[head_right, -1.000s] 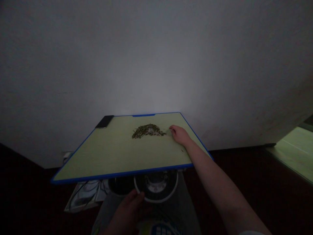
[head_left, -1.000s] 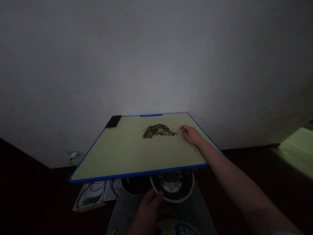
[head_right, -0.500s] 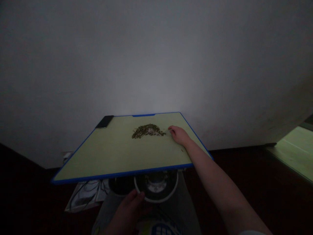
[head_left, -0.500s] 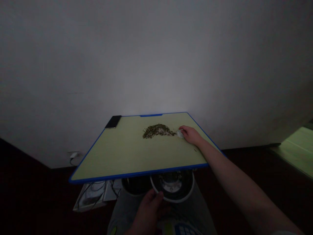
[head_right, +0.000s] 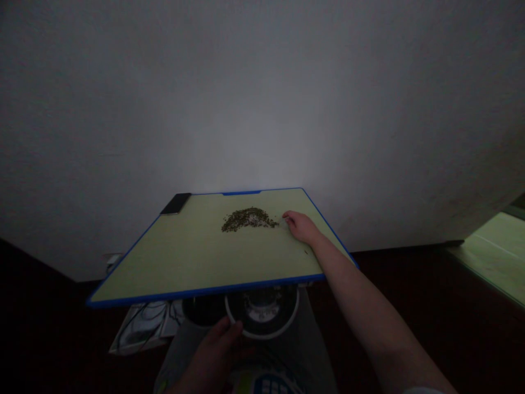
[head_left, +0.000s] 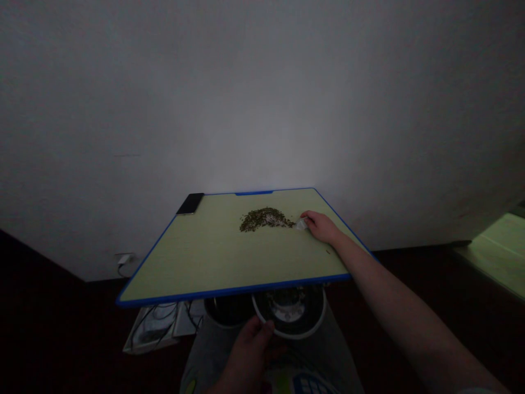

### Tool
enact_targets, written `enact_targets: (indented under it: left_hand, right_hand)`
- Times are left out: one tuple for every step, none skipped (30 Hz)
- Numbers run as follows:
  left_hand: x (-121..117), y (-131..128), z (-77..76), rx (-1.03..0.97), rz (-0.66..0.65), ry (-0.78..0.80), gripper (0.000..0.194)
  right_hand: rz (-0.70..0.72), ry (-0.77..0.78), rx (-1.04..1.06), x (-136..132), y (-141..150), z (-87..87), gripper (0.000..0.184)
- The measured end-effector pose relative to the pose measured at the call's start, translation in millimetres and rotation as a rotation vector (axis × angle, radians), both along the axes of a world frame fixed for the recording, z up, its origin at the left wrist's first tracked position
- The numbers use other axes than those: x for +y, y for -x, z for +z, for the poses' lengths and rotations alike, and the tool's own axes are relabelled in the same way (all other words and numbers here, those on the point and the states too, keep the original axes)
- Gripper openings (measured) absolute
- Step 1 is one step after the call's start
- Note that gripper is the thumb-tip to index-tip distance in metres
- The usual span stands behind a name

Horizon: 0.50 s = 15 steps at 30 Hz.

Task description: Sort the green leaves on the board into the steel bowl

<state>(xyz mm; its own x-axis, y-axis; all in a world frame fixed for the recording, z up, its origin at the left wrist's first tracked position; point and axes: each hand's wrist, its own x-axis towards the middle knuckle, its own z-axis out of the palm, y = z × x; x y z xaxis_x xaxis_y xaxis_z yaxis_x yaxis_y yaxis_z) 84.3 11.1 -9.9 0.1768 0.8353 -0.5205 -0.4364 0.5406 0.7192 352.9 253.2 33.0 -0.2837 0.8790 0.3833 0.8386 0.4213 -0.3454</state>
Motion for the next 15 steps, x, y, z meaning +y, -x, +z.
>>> enact_targets:
  left_hand:
    - [0.1, -0.1, -0.3, 0.004, 0.001, 0.008, 0.030]
    - [0.2, 0.0, 0.1, 0.004, 0.004, 0.010, 0.031]
    - [0.1, 0.1, 1.1, 0.003, 0.004, 0.011, 0.032]
    - [-0.2, 0.3, 2.7, 0.002, 0.000, 0.016, 0.032]
    - [-0.6, 0.5, 4.5, 0.005, -0.005, 0.024, 0.032]
    - [-0.9, 0.6, 6.1, 0.011, -0.013, 0.048, 0.032]
    - [-1.2, 0.6, 7.3, 0.016, -0.019, 0.069, 0.031]
    - [-1.3, 0.6, 7.7, 0.020, -0.019, 0.089, 0.031]
    - [-1.2, 0.5, 7.4, 0.018, -0.018, 0.094, 0.032]
    - [-0.9, 0.4, 6.4, 0.017, -0.006, 0.086, 0.032]
    - [-0.5, 0.3, 5.2, 0.017, 0.001, 0.077, 0.033]
    - [-0.1, 0.2, 3.9, 0.018, 0.009, 0.066, 0.034]
    - [0.2, 0.2, 3.2, 0.019, 0.017, 0.058, 0.035]
    - [0.4, 0.1, 3.2, 0.014, 0.016, 0.049, 0.035]
    - [0.4, 0.1, 4.1, 0.003, 0.006, 0.035, 0.036]
  right_hand:
    - [0.001, 0.001, 0.001, 0.4, -0.2, -0.6, 0.027]
    - [0.003, 0.001, 0.002, 0.7, -0.3, -1.1, 0.027]
    - [0.006, -0.001, 0.003, 0.9, -0.3, -1.5, 0.027]
    - [0.010, -0.002, 0.003, 1.0, -0.2, -1.7, 0.027]
    - [0.014, -0.004, 0.002, 1.0, 0.0, -1.8, 0.027]
    - [0.016, -0.005, 0.000, 1.0, 0.3, -1.7, 0.028]
    - [0.016, -0.004, -0.002, 0.8, 0.6, -1.5, 0.028]
    - [0.015, -0.002, -0.004, 0.7, 1.0, -1.3, 0.027]
    - [0.013, 0.001, -0.006, 0.5, 1.3, -1.0, 0.027]
    - [0.011, 0.005, -0.007, 0.3, 1.7, -0.8, 0.027]
    - [0.009, 0.006, -0.009, 0.2, 2.0, -0.6, 0.028]
    - [0.008, 0.007, -0.011, 0.0, 2.4, -0.6, 0.028]
    - [0.004, 0.007, -0.013, -0.1, 2.8, -0.6, 0.028]
    - [0.001, 0.007, -0.014, -0.2, 3.3, -0.6, 0.028]
    - [-0.002, 0.007, -0.015, -0.3, 3.9, -0.7, 0.027]
